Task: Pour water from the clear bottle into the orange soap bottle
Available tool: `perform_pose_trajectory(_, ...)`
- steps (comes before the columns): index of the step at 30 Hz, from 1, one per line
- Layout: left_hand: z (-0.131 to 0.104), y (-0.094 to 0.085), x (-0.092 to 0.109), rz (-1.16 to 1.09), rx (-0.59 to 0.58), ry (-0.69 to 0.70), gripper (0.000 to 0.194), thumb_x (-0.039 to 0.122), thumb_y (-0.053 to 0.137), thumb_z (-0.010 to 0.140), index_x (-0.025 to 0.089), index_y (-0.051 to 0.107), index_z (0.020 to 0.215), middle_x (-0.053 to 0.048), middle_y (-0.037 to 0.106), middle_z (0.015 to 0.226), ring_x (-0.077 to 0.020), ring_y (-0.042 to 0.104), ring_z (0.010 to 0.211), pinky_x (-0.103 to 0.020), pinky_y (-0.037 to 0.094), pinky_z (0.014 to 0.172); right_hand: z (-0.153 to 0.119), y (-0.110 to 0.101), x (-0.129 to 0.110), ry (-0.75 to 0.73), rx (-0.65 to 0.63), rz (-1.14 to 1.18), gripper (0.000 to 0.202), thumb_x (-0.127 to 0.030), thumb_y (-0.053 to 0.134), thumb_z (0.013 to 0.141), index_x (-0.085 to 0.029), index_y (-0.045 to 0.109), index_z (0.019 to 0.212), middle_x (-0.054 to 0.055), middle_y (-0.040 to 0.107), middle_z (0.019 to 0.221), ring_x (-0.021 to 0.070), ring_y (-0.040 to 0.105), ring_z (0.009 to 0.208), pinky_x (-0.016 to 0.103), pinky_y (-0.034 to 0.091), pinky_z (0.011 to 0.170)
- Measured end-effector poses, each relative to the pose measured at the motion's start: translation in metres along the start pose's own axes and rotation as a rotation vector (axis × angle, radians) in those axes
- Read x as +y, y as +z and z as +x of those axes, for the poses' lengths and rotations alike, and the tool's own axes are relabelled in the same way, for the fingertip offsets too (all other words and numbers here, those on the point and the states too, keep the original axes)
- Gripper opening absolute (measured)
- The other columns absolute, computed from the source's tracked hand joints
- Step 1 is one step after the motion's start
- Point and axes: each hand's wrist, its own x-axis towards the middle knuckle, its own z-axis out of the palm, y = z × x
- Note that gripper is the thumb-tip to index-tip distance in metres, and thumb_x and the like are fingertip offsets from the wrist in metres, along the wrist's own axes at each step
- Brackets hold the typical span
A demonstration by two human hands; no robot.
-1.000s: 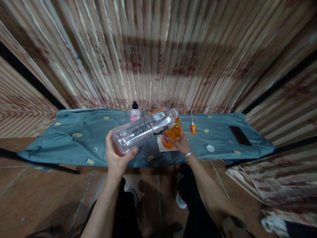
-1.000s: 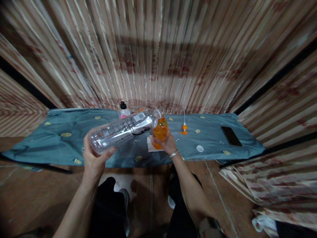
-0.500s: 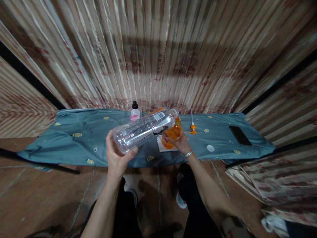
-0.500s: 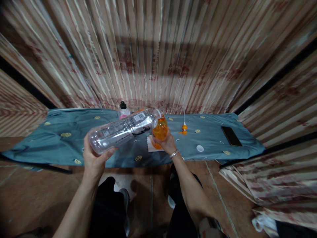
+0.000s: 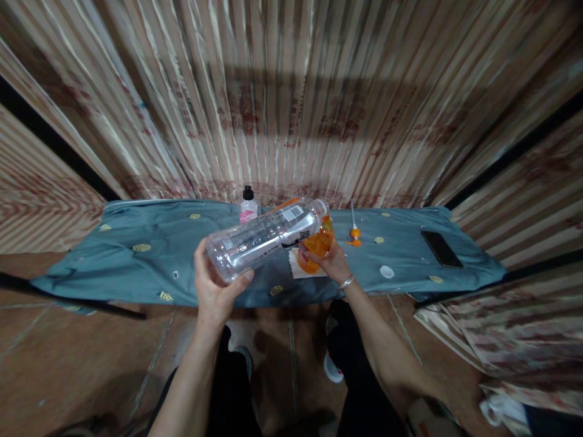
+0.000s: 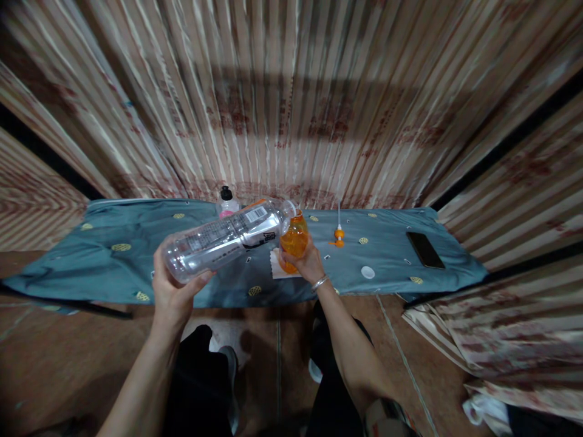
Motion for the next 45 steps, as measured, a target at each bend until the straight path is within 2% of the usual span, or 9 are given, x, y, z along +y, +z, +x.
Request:
perform_pose_trajectory(6,0.0000,0.0008,0.0012,0.007,0.007,0.019,0.101,0.062,0.101,0.052,0.022,0.059,0.135,-0.011,0.070,0.129,-0.0292,0.075,0.111,-0.039,0.064,0.091,0.0000,0.0009,-0.0005,-0.005,0.014,0.015,0.069,-0.053,0.090,0.063,-0.024,0.063,0.120,0.008,0.082,0.112,0.0334,0.079,0.102,0.055,0.065,0.096)
perform_pose_trajectory(16,0.0004,0.0013,0.0008,-0.020,-0.007,0.048,0.098,0.059,0.101,0.054,0.022,0.060,0.135,-0.012,0.070,0.131,-0.0306,0.073,0.116,-0.041,0.063,0.096,-0.0012,0.0007,-0.0038,0.025,0.009,0.010,0.067,-0.051,0.089,0.063,-0.026,0.062,0.119,0.006,0.082,0.110,0.0348,0.079,0.104,0.061,0.063,0.101)
perform_pose_trajectory(23,0.0001,0.0007,-0.0008,-0.011,-0.006,0.038,0.099,0.058,0.101,0.055,0.022,0.059,0.136,-0.013,0.070,0.132,-0.0327,0.071,0.122,-0.044,0.062,0.100,-0.0003,0.0009,-0.0013,0.015,0.010,-0.006,0.068,-0.054,0.089,0.063,-0.025,0.063,0.118,0.009,0.082,0.112,0.0355,0.079,0.106,0.058,0.063,0.099)
perform_pose_trajectory(30,0.0004,0.0011,0.0024,0.005,-0.001,0.034,0.099,0.058,0.102,0.053,0.022,0.060,0.134,-0.013,0.071,0.132,-0.0313,0.074,0.117,-0.043,0.063,0.098,-0.0006,0.0012,0.0011,0.003,0.025,-0.038,0.069,-0.056,0.090,0.063,-0.025,0.065,0.120,0.010,0.083,0.111,0.0355,0.080,0.103,0.055,0.066,0.092)
perform_pose_trajectory(45,0.0008,0.0015,0.0032,0.022,-0.003,0.069,0.097,0.059,0.101,0.056,0.021,0.060,0.135,-0.013,0.071,0.130,-0.0320,0.073,0.118,-0.045,0.062,0.101,-0.0012,-0.0003,-0.0040,0.032,-0.003,-0.019,0.070,-0.052,0.089,0.063,-0.023,0.064,0.122,0.012,0.082,0.113,0.0374,0.079,0.107,0.061,0.063,0.100)
